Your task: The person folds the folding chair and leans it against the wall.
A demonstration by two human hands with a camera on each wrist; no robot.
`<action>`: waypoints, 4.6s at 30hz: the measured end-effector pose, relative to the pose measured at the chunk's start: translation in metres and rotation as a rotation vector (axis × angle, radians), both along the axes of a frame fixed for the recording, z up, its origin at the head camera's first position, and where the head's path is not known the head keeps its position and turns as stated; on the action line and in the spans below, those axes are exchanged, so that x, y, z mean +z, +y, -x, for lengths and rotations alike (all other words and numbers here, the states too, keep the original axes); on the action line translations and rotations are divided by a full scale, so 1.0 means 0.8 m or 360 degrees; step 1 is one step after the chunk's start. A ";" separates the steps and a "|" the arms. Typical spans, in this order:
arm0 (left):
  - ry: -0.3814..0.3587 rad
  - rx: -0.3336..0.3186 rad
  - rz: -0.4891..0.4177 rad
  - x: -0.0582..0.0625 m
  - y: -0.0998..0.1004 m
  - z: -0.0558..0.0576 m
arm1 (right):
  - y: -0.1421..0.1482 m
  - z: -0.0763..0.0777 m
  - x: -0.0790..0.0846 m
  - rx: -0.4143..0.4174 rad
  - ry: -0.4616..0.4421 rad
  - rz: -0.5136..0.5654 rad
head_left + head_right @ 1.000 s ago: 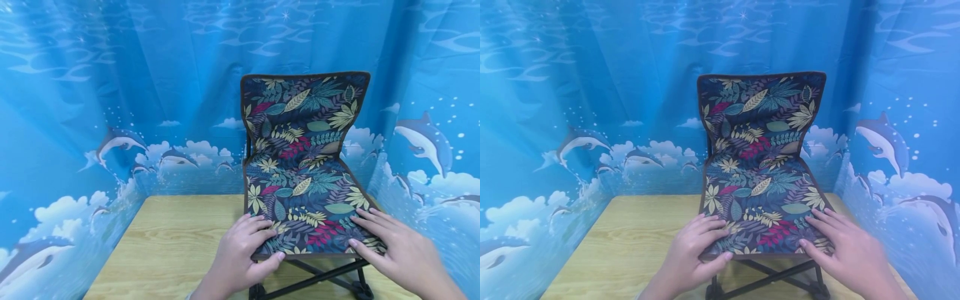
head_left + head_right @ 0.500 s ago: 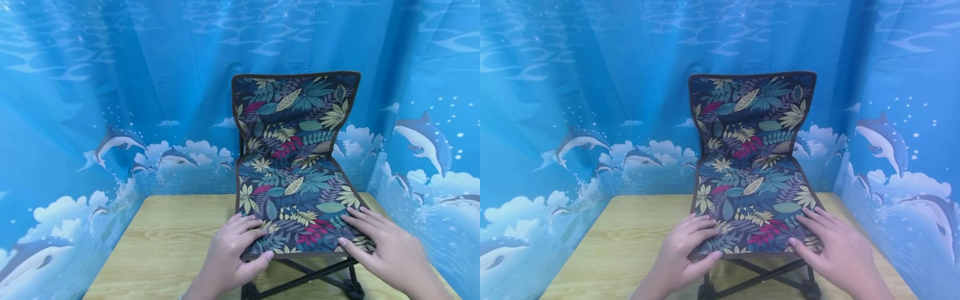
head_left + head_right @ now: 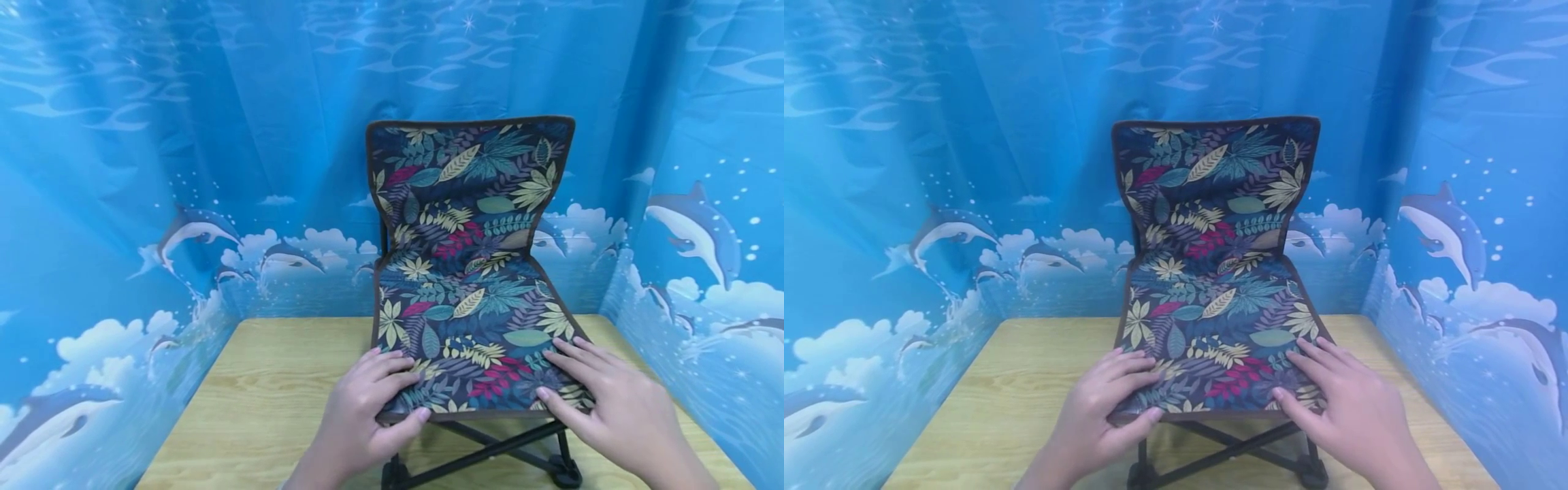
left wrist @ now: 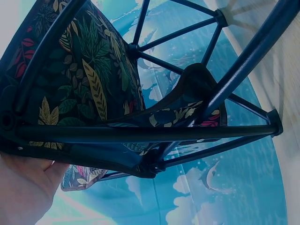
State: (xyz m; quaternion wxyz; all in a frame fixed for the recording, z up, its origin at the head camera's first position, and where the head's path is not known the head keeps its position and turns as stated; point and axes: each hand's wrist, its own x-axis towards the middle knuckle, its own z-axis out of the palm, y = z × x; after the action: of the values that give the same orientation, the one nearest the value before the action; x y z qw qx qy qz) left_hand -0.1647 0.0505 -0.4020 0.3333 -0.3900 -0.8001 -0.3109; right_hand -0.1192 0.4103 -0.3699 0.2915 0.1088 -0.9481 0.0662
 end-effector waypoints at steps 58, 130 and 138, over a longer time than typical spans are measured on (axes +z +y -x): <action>0.0017 0.0035 -0.0032 0.001 0.006 -0.008 | 0.010 0.001 -0.008 0.0119 0.0084 -0.0041; -0.0221 0.0227 0.0282 0.031 0.013 -0.030 | 0.043 0.007 -0.022 0.0635 0.0185 0.0142; -0.0131 0.0240 0.0385 0.040 0.026 -0.025 | 0.045 0.008 -0.021 0.0632 0.0191 0.0135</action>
State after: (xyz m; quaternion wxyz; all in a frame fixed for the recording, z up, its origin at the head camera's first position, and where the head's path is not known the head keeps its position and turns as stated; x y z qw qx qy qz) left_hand -0.1449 0.0714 -0.3702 0.2731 -0.3532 -0.8717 -0.2019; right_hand -0.1253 0.4459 -0.3870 0.3330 0.2848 -0.8854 0.1554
